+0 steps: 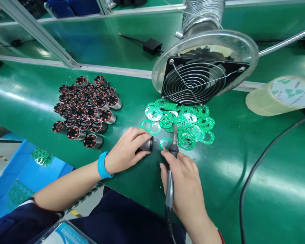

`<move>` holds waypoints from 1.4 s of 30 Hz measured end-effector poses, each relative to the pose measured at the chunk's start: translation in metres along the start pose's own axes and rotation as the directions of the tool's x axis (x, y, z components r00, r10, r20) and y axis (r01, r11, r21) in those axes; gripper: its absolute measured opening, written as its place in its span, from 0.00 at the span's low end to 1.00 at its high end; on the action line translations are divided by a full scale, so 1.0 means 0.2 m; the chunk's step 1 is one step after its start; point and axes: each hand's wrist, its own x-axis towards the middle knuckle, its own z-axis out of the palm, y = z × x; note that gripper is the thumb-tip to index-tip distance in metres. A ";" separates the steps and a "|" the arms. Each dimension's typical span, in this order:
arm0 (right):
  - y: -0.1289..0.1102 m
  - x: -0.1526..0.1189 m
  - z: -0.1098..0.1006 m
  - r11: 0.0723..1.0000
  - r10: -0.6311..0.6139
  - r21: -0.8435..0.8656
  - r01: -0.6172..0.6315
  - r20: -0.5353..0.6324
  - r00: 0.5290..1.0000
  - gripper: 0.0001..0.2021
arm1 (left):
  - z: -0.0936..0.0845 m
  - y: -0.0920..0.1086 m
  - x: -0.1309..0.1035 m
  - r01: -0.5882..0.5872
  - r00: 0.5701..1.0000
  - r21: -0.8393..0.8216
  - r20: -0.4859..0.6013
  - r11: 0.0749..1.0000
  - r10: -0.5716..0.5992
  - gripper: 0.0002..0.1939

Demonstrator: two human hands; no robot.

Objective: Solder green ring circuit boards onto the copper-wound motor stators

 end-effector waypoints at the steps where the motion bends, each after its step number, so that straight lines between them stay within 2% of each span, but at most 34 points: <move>1: 0.00 0.00 -0.01 0.999 0.030 0.028 -0.030 -0.007 1.000 0.12 | 0.00 0.00 0.00 0.013 1.000 -0.006 0.005 1.000 -0.013 0.15; 4: -0.02 -0.02 -0.05 0.985 0.153 0.085 -0.148 -0.055 0.987 0.12 | -0.01 0.02 0.00 0.093 0.996 -0.087 0.007 0.992 -0.092 0.17; 6: -0.04 -0.02 -0.06 0.969 0.228 0.106 -0.221 -0.060 0.972 0.12 | -0.03 0.04 0.00 0.177 0.984 -0.213 0.007 0.961 -0.180 0.20; 8: -0.06 -0.02 -0.06 0.949 0.293 0.135 -0.285 -0.045 0.955 0.12 | -0.05 0.06 -0.01 0.271 0.960 -0.370 0.043 0.889 -0.275 0.24; 10: -0.07 -0.01 -0.04 0.926 0.358 0.158 -0.344 -0.071 0.931 0.14 | -0.06 0.08 -0.02 0.349 0.934 -0.512 0.124 0.785 -0.335 0.29; 12: -0.09 0.00 -0.03 0.899 0.422 0.201 -0.389 -0.158 0.893 0.18 | -0.06 0.10 -0.04 0.391 0.918 -0.618 0.213 0.682 -0.334 0.33; 15: -0.10 0.03 -0.02 0.830 0.520 0.368 -0.420 -0.236 0.821 0.17 | -0.04 0.11 -0.06 0.385 0.922 -0.741 0.290 0.550 -0.255 0.37; 17: -0.09 0.05 -0.03 0.740 0.580 0.522 -0.424 -0.176 0.795 0.17 | -0.02 0.11 -0.07 0.353 0.936 -0.779 0.295 0.519 -0.194 0.38; 18: -0.08 0.06 -0.04 0.686 0.588 0.591 -0.425 -0.106 0.802 0.17 | -0.01 0.11 -0.07 0.331 0.944 -0.768 0.280 0.548 -0.176 0.37; 20: -0.06 0.08 -0.04 0.605 0.526 0.672 -0.428 0.067 0.848 0.15 | -0.01 0.11 -0.07 0.275 0.960 -0.666 0.234 0.693 -0.155 0.31; 21: -0.05 0.09 -0.05 0.604 0.461 0.675 -0.423 0.136 0.877 0.14 | -0.02 0.10 -0.06 0.247 0.966 -0.579 0.213 0.777 -0.149 0.26; 23: -0.05 0.10 -0.04 0.710 0.342 0.596 -0.374 0.172 0.924 0.12 | -0.04 0.10 -0.06 0.205 0.971 -0.413 0.202 0.887 -0.131 0.20; 25: -0.06 0.10 -0.04 0.872 0.250 0.415 -0.259 0.078 0.965 0.13 | -0.07 0.08 -0.06 0.189 0.969 -0.350 0.218 0.917 -0.117 0.20; 26: -0.07 0.10 -0.04 0.935 0.199 0.297 -0.193 0.009 0.980 0.14 | -0.09 0.07 -0.06 0.196 0.968 -0.356 0.221 0.914 -0.122 0.20; 28: -0.09 0.08 -0.03 0.992 0.092 0.089 -0.084 -0.095 0.991 0.16 | -0.11 0.05 -0.06 0.232 0.963 -0.393 0.222 0.890 -0.153 0.16; 31: -0.12 0.07 -0.02 1.000 -0.012 -0.030 0.009 -0.100 0.995 0.15 | -0.13 0.01 -0.04 0.259 0.955 -0.369 0.238 0.893 -0.178 0.07; 34: -0.11 0.07 -0.01 0.998 -0.022 0.053 0.022 -0.010 1.000 0.15 | -0.13 0.00 -0.01 0.205 0.960 -0.291 0.244 0.935 -0.135 0.07; 37: -0.07 0.06 -0.01 0.981 0.054 0.183 -0.065 0.065 0.996 0.16 | -0.12 0.00 0.00 0.193 0.976 -0.361 0.168 0.913 -0.140 0.07; 39: -0.05 0.06 0.00 0.966 0.078 0.240 -0.100 0.100 0.992 0.16 | -0.12 0.01 0.02 0.233 0.972 -0.488 0.151 0.841 -0.181 0.06; 42: -0.04 0.06 0.00 0.962 0.040 0.265 -0.065 0.098 0.994 0.16 | -0.10 0.03 0.05 0.318 0.948 -0.646 0.217 0.694 -0.232 0.04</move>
